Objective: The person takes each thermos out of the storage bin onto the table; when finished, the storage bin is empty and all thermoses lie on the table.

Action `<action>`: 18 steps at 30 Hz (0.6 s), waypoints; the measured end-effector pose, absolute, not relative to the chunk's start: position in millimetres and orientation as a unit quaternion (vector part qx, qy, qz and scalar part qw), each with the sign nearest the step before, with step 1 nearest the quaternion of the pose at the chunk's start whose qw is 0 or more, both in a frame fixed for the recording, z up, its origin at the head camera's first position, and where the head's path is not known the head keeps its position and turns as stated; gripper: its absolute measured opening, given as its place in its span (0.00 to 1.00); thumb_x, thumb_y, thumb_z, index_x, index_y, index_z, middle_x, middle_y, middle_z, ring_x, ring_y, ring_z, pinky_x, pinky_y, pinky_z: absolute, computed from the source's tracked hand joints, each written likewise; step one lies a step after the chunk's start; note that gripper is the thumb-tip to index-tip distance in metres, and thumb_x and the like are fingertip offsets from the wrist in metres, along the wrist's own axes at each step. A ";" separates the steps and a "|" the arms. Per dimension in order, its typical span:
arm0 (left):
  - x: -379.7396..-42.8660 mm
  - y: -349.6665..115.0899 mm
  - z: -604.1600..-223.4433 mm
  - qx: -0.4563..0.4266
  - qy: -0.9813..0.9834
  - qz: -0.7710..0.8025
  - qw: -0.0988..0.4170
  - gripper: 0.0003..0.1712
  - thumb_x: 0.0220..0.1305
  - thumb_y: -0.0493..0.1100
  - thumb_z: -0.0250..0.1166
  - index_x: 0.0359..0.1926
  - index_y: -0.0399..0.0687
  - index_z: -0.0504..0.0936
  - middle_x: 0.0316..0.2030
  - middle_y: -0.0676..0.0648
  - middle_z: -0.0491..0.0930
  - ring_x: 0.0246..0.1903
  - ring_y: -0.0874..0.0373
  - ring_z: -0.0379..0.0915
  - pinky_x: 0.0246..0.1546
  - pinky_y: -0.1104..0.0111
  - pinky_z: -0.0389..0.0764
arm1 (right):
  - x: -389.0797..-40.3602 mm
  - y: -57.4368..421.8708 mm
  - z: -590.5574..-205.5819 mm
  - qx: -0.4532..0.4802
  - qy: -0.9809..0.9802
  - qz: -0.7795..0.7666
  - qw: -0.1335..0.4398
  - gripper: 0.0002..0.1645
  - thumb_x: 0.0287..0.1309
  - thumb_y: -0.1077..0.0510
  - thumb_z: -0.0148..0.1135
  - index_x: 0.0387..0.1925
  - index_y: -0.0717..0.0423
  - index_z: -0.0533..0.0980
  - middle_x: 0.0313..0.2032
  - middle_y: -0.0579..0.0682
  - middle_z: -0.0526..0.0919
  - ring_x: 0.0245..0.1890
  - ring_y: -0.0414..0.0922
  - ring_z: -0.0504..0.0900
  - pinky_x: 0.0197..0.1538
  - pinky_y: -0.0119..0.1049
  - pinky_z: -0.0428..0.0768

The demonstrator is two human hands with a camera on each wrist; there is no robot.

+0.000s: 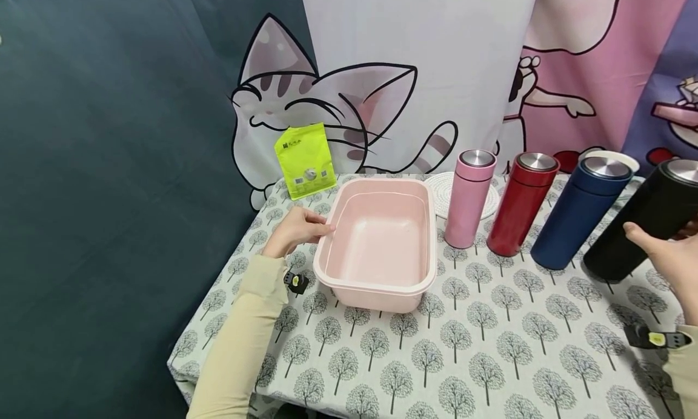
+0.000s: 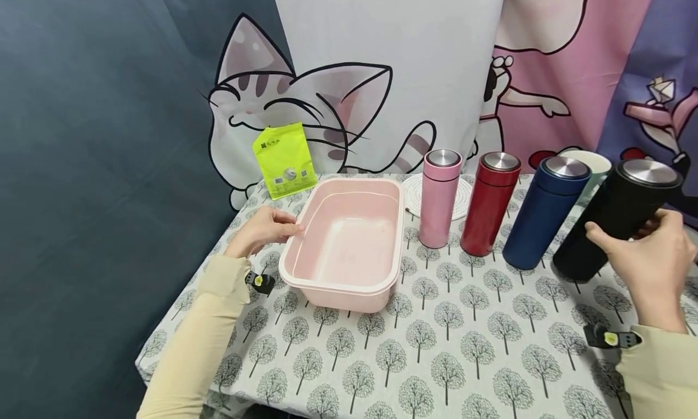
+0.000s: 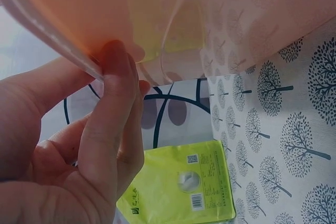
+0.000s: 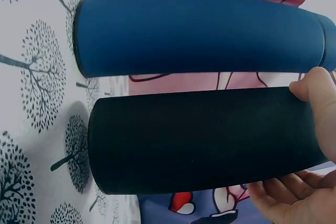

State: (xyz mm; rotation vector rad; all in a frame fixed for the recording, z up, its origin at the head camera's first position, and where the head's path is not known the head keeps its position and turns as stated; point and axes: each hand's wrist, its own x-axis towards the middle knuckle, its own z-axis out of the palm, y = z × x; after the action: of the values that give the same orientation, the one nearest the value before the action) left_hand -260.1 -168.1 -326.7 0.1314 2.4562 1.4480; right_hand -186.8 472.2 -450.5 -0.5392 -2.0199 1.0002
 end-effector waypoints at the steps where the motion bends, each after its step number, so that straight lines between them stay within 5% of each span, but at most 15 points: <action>1: -260.3 -167.7 -326.9 0.045 0.851 0.503 0.144 0.22 0.61 0.38 0.69 0.53 0.28 0.80 0.50 0.32 0.79 0.39 0.50 0.85 0.46 0.61 0.87 | -183.6 467.6 -444.3 -0.220 -0.797 0.405 0.390 0.46 0.49 0.51 0.71 0.68 0.37 0.58 0.45 0.27 0.58 0.39 0.23 0.56 0.43 0.16 0.55; 8: -258.8 -166.9 -329.0 0.051 0.844 0.513 0.145 0.21 0.61 0.37 0.69 0.52 0.27 0.80 0.47 0.31 0.82 0.36 0.52 0.85 0.44 0.63 0.87 | -152.2 416.8 -396.5 -0.236 -0.789 0.454 0.341 0.35 0.50 0.56 0.66 0.55 0.33 0.59 0.37 0.28 0.60 0.34 0.24 0.58 0.40 0.17 0.58; 14: -258.8 -171.2 -326.6 0.057 0.851 0.504 0.135 0.23 0.61 0.39 0.69 0.53 0.29 0.80 0.48 0.32 0.82 0.36 0.54 0.85 0.43 0.65 0.87 | -162.5 427.1 -403.9 -0.222 -0.813 0.423 0.334 0.36 0.53 0.53 0.67 0.62 0.44 0.62 0.40 0.28 0.60 0.35 0.23 0.58 0.39 0.15 0.58; 18: -256.1 -176.8 -326.2 0.067 0.877 0.460 0.122 0.33 0.64 0.44 0.67 0.65 0.34 0.70 0.50 0.33 0.80 0.40 0.49 0.83 0.45 0.62 0.87 | -164.2 423.4 -401.5 -0.241 -0.826 0.413 0.297 0.43 0.55 0.50 0.66 0.68 0.46 0.57 0.44 0.25 0.59 0.39 0.20 0.58 0.52 0.15 0.64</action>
State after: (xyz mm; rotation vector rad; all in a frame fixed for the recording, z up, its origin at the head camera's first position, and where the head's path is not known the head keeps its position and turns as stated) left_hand -256.1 -176.8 -326.2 0.1947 2.5606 1.3418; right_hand -164.2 423.4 -401.5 -0.6415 -2.1964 1.0972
